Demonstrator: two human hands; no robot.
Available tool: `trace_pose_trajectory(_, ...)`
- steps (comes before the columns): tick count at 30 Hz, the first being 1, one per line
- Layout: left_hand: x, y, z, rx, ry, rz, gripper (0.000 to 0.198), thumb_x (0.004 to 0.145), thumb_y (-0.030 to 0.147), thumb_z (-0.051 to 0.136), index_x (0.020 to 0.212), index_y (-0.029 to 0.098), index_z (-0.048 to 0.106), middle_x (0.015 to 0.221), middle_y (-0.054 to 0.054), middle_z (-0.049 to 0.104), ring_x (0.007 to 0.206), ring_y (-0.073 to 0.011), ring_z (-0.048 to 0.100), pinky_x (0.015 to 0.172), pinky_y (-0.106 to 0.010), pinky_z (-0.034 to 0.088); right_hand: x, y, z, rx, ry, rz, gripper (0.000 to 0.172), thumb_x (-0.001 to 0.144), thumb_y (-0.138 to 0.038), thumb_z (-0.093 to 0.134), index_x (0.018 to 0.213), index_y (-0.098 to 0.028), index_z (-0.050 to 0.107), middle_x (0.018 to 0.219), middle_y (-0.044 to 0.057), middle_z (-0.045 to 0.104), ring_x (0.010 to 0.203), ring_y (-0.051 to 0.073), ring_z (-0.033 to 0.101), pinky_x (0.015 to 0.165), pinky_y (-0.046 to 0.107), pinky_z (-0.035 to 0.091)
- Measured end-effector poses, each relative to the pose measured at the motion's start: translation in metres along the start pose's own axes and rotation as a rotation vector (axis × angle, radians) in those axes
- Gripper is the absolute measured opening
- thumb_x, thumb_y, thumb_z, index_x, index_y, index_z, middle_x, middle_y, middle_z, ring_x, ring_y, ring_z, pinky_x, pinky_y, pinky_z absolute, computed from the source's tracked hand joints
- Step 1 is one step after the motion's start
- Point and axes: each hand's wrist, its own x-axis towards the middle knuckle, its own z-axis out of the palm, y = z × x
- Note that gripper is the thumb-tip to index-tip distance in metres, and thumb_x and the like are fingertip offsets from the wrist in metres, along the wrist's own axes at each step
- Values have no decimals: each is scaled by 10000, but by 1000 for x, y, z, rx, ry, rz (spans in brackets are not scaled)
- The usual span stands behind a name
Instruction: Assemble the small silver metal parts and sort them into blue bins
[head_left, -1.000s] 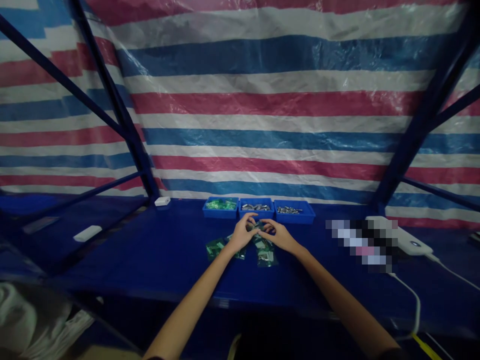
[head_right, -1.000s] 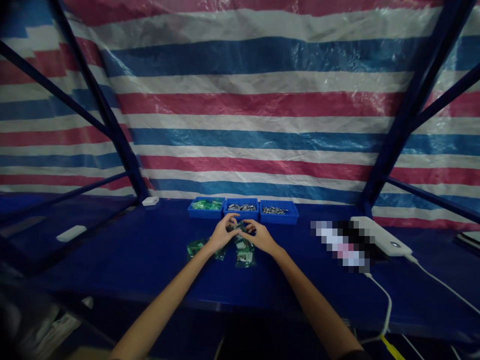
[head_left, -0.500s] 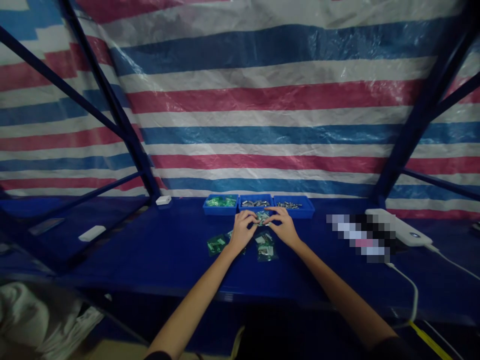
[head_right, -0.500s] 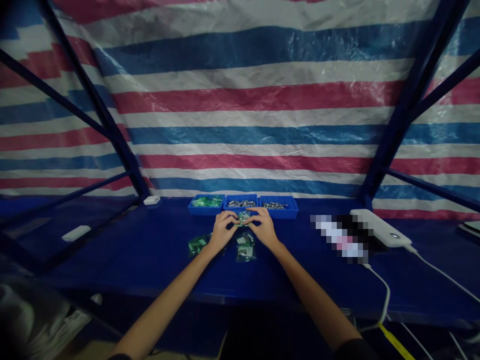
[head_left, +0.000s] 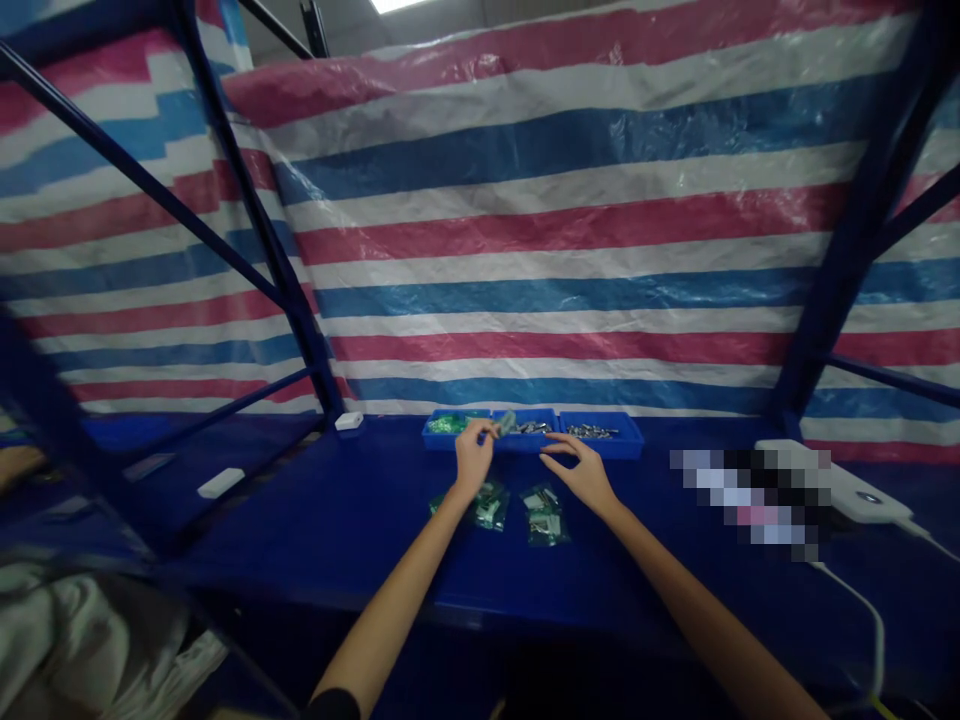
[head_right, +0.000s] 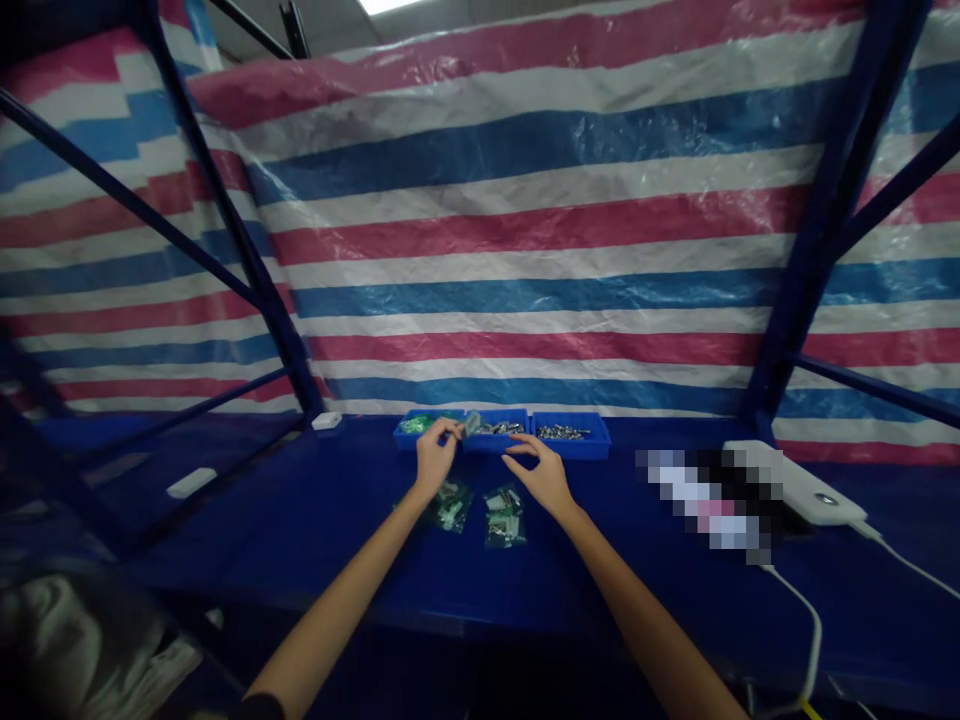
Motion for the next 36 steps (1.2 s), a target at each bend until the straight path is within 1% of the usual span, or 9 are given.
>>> trace_pose_trajectory(3, 40, -27, -14, 22, 65, -60, 129, 779, 204, 517, 901, 183, 551, 819, -12, 613, 714, -133, 593, 674, -243, 454, 3, 8, 0, -44, 10, -2, 353, 729, -406, 607, 1022, -209, 603, 941, 62, 690, 907, 219, 631, 795, 357, 468)
trace_pose_trajectory(6, 74, -56, -27, 149, -102, -37, 376, 737, 96, 503, 1102, 184, 516, 862, -12, 620, 700, -117, 591, 694, -235, 463, 5, 15, 2, -91, -4, -13, 320, 732, -405, 605, 995, -223, 617, 988, 60, 675, 939, 217, 612, 772, 345, 463)
trace_pose_trajectory(9, 93, -80, -37, 363, -351, 49, 302, 718, 63, 500, 974, 163, 627, 909, -50, 638, 818, -148, 599, 769, -255, 467, 6, 15, 3, -106, -31, -25, 289, 747, -394, 598, 988, -236, 623, 972, 49, 676, 937, 206, 604, 759, 333, 457)
trace_pose_trajectory(11, 98, -89, -39, 421, -444, 75, 257, 698, 49, 516, 864, 164, 674, 883, -54, 654, 839, -161, 601, 793, -264, 465, 6, 12, 3, -103, -39, -35, 274, 753, -387, 595, 983, -241, 628, 958, 43, 678, 924, 199, 603, 749, 326, 454)
trace_pose_trajectory(20, 107, -90, -17, 558, -590, 36, 246, 677, 48, 539, 806, 171, 709, 876, -55, 696, 838, -164, 620, 789, -245, 456, 8, 12, -1, -162, -117, -45, 210, 763, -385, 578, 894, -250, 671, 904, 27, 684, 889, 189, 587, 727, 303, 448)
trace_pose_trajectory(25, 114, -78, -18, 638, -637, -11, 144, 666, 129, 625, 746, 214, 709, 803, -25, 711, 804, -182, 631, 736, -249, 446, 3, 15, -4, -276, -306, 36, 310, 734, -484, 588, 915, -251, 682, 960, 28, 670, 937, 202, 579, 845, 340, 411)
trace_pose_trajectory(29, 106, -47, -21, 675, -551, 21, 187, 798, 265, 524, 876, 227, 689, 985, -59, 677, 976, -229, 577, 841, -325, 396, 0, 15, -9, -373, -458, 116, 497, 595, -603, 657, 962, -269, 681, 1049, 44, 614, 1005, 238, 540, 870, 364, 395)
trace_pose_trajectory(32, 81, -12, -16, 587, -482, 207, 251, 833, 353, 480, 948, 215, 656, 1027, -75, 635, 1003, -237, 543, 860, -362, 384, 0, 19, -12, -375, -535, 114, 610, 490, -618, 714, 996, -279, 670, 1082, 56, 564, 1018, 249, 516, 873, 369, 390)
trace_pose_trajectory(36, 33, 30, -1, 345, -560, 339, 275, 867, 390, 425, 913, 221, 637, 963, -37, 633, 919, -188, 567, 863, -348, 394, 1, 28, -13, -346, -519, 51, 538, 502, -574, 731, 917, -237, 670, 1007, 61, 568, 975, 231, 518, 851, 358, 393)
